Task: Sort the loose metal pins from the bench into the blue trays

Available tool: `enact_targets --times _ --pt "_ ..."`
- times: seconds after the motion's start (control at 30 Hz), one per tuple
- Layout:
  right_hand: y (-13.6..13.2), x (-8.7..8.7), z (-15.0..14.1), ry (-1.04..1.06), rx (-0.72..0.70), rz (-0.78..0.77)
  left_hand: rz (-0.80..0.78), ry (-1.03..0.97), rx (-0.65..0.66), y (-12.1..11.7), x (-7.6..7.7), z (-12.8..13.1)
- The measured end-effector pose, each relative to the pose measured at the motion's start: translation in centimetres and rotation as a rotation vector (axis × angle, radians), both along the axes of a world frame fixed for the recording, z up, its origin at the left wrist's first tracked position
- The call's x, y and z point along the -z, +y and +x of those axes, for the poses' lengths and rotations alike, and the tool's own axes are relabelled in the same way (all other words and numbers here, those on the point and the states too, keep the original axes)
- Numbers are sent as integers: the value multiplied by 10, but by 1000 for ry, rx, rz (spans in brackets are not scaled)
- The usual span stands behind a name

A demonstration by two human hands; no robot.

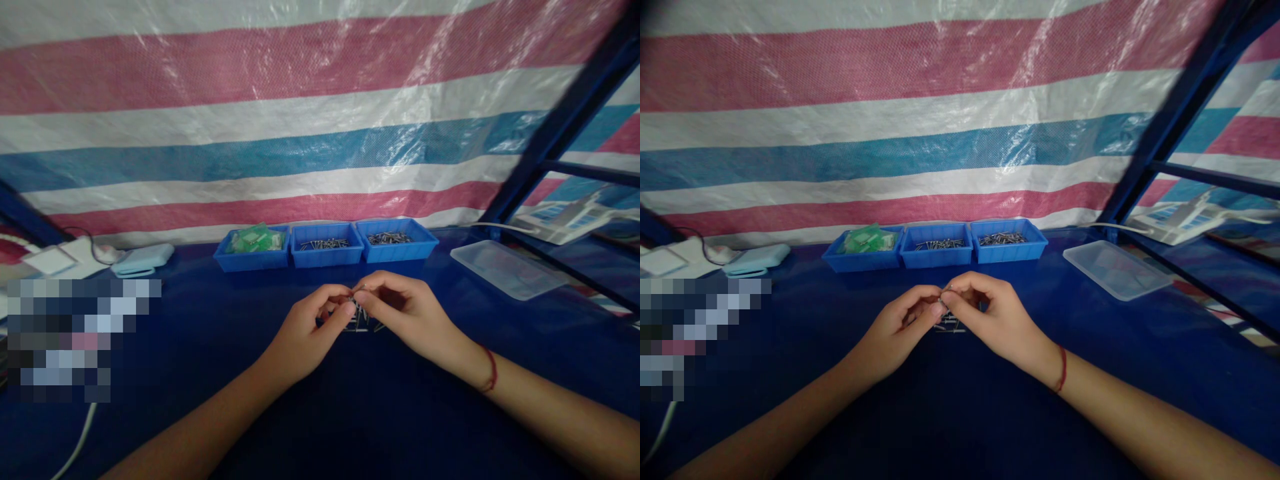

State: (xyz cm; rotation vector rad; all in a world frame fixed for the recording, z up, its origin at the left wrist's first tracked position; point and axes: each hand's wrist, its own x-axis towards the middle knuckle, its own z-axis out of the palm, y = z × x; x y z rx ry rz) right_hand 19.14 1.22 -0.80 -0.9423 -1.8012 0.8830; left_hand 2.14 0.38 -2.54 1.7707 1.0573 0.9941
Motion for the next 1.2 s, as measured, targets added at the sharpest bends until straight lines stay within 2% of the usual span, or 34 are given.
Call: enact_targets --times 0.23,0.47,0.6,0.67,0.73,0.8,0.87,0.93,1.07,1.2 --pt "-1 2 0 -3 2 16 49 37 -65 1 0 0" --pt "3 5 2 -69 36 150 122 24 -151 0 -2 0" --pt "6 4 3 -118 19 131 150 18 -177 1 -3 -1" --pt "14 2 9 -82 162 125 139 24 -200 3 -5 -3" --pt "28 0 21 -57 387 164 110 75 -197 5 -6 -5" --pt "47 0 36 -124 583 221 111 180 -161 7 -5 -7" --pt "65 1 51 -296 688 255 177 310 -116 8 -4 -10" --pt "76 5 60 -372 737 279 255 451 -54 7 -2 -11" --pt "72 12 54 -310 693 299 338 688 73 4 0 -13" --pt "46 11 31 -284 524 307 391 739 86 3 1 -13"
